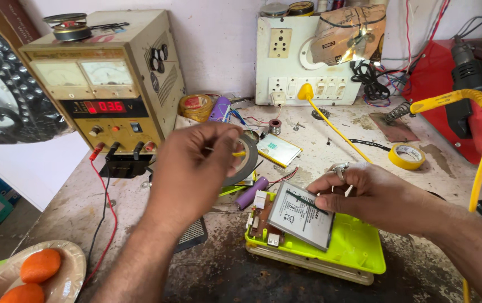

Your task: The person repairs a green power bank on a cluttered workbench. They open the casing, handle the circuit board and battery pack, use tweezers on the board, apply tape from a roll, and reposition the battery and wiring while a DC power supply displays voltage readings.

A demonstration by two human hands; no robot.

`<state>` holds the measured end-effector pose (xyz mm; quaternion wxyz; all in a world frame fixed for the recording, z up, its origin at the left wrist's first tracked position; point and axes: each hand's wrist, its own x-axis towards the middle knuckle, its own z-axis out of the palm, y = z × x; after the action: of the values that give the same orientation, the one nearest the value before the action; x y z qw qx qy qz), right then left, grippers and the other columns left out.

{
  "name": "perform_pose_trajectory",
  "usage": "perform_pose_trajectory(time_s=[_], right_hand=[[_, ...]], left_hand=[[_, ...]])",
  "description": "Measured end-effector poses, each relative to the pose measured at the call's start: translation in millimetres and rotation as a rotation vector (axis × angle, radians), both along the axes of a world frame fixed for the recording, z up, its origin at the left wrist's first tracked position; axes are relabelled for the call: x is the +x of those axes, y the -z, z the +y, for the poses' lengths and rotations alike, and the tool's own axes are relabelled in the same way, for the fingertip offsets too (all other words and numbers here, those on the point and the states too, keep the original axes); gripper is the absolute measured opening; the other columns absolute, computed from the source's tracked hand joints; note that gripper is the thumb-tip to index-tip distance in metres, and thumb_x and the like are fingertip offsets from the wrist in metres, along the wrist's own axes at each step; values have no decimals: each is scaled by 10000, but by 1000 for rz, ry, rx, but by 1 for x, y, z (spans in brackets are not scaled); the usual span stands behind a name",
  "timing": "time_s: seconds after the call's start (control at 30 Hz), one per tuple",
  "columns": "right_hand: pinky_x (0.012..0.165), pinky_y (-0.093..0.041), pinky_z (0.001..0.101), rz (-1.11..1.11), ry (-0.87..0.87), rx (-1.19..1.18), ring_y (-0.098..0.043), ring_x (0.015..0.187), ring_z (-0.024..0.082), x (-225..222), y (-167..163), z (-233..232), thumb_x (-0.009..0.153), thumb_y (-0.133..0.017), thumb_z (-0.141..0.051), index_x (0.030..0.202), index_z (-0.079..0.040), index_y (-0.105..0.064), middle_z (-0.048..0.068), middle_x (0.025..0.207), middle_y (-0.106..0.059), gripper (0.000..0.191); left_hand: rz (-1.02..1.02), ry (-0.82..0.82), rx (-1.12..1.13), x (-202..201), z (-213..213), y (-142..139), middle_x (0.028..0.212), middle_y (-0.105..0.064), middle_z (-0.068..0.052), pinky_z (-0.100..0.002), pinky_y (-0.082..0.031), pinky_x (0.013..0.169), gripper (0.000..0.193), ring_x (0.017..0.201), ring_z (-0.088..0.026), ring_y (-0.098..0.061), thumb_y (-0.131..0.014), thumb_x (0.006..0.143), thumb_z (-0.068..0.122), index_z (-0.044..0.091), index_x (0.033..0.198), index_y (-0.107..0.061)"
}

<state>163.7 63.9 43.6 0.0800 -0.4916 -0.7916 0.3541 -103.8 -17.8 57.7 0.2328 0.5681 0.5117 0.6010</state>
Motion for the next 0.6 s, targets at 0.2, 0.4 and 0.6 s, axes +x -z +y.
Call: perform_pose_trajectory(time_s=[0.2,0.4,0.6], right_hand=[[763,-534,262,49,29,41,-643,838,49,0,0,0,897,-707,-380,1227,-197,-806,-33,895,-794,390],[630,-506,275,82,166,148,-563,678,61,-6,-5,-4,919,-732,-367,1193,-203,-811,-4,770,-759,328],[644,-548,281,84,122,336,-618,630,89,-16,-4,-8,890,-739,-371,1140,-212,-812,3,765,-798,306]], left_hand=[[460,-303,-68,-28,1,0,764,-778,-119,-335,-569,636,200,623,-183,-728,-715,923,171,122,1094,-806],[836,-135,-36,-24,6,14,1190,-701,-114,-444,-491,896,503,1115,-318,-633,-886,682,205,130,1160,-746],[1037,-187,-30,-11,14,27,1214,-640,-86,-474,-453,977,418,1142,-309,-599,-863,638,120,130,1035,-733]])
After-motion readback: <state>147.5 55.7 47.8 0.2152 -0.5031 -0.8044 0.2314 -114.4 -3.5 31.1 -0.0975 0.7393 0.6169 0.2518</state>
